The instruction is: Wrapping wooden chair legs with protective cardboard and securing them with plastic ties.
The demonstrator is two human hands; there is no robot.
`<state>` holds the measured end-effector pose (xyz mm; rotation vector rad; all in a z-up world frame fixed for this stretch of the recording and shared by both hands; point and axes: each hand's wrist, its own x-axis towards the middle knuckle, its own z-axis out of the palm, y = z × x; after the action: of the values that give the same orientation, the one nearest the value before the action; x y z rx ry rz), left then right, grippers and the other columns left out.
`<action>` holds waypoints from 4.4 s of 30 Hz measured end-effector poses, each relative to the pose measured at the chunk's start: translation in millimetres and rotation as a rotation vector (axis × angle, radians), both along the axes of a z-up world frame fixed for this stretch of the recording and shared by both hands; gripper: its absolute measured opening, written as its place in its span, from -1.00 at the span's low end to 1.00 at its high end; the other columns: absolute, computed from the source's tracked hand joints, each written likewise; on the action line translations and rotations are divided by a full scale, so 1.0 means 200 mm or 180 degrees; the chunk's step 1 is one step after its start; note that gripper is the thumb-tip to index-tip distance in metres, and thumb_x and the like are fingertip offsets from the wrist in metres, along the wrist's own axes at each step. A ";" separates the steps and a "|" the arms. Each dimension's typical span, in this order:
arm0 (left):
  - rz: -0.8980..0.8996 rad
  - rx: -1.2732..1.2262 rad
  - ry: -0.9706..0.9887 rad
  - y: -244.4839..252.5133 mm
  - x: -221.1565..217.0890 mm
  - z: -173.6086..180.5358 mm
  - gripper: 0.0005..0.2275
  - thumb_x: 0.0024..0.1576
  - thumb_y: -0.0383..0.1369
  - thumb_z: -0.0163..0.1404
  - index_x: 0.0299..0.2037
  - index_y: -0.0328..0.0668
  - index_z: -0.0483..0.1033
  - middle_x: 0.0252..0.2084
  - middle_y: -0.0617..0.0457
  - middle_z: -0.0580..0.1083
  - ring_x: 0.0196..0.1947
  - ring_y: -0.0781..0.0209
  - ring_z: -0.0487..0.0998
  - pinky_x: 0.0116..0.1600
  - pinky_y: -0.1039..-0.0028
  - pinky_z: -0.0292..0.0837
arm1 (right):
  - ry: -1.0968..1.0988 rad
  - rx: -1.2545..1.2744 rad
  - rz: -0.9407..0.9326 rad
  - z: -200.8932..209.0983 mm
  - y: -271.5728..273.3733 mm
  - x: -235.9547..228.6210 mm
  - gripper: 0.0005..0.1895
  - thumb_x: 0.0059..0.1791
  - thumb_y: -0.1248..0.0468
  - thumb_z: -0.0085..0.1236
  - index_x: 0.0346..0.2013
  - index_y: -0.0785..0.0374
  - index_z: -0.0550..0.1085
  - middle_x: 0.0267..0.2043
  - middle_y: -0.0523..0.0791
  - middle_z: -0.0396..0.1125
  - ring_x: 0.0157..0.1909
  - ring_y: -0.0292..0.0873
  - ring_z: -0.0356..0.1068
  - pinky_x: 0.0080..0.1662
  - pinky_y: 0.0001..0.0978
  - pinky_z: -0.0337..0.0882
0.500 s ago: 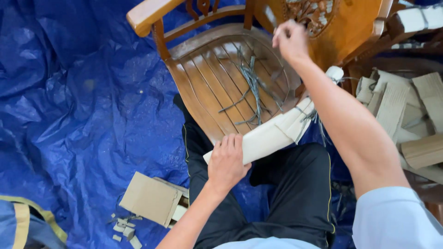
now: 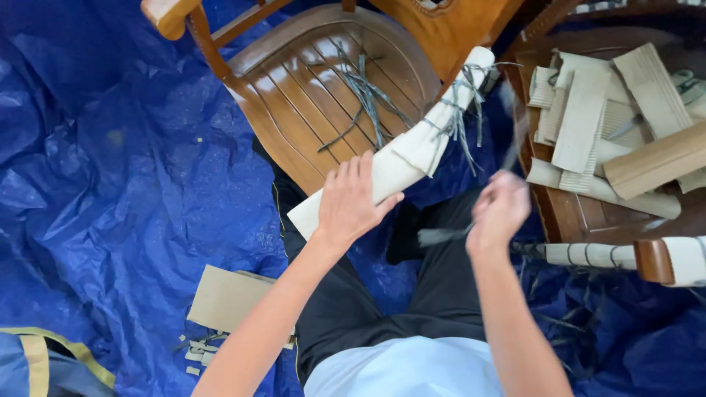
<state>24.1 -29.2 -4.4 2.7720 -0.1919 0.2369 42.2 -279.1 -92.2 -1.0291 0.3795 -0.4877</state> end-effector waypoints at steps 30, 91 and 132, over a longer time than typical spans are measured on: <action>-0.0255 -0.0771 0.0647 -0.07 0.21 -0.03 -0.34 -0.30 -0.09 0.23 0.00 -0.29 0.35 -0.06 -0.19 0.49 -0.09 -0.27 0.55 -0.11 0.04 0.44 | 0.1303 0.0535 0.2181 -0.23 0.36 0.12 -0.88 0.05 0.47 -0.09 -0.34 0.24 0.37 -0.52 -0.18 0.26 -0.57 -0.36 0.20 -0.59 -0.56 0.03; -0.0519 -0.2126 -0.0762 -0.11 0.25 -0.03 -0.87 0.07 -0.60 0.14 -0.20 -0.30 0.55 -0.20 -0.02 0.51 -0.12 -0.01 0.55 -0.03 0.32 0.45 | 0.1669 -0.0286 0.2340 0.20 0.21 0.13 -0.77 0.10 0.12 0.07 -0.26 0.22 0.37 -0.44 -0.26 0.19 -0.58 -0.46 0.01 -0.56 -0.58 -0.03; -0.1035 -0.0943 -0.1265 -0.12 0.19 -0.04 -0.91 0.06 -0.44 0.10 -0.25 -0.13 0.56 -0.25 0.10 0.49 -0.12 0.12 0.53 -0.08 0.36 0.47 | 0.0596 -0.1621 0.3398 0.42 0.04 0.10 -0.71 0.05 0.53 -0.03 0.07 0.44 0.42 0.03 -0.02 0.50 0.11 -0.24 0.49 0.09 -0.43 0.45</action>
<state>62.0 -52.3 -13.0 2.3316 -0.6436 0.6687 62.2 -270.2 -8.5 -1.5980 -0.1761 0.5079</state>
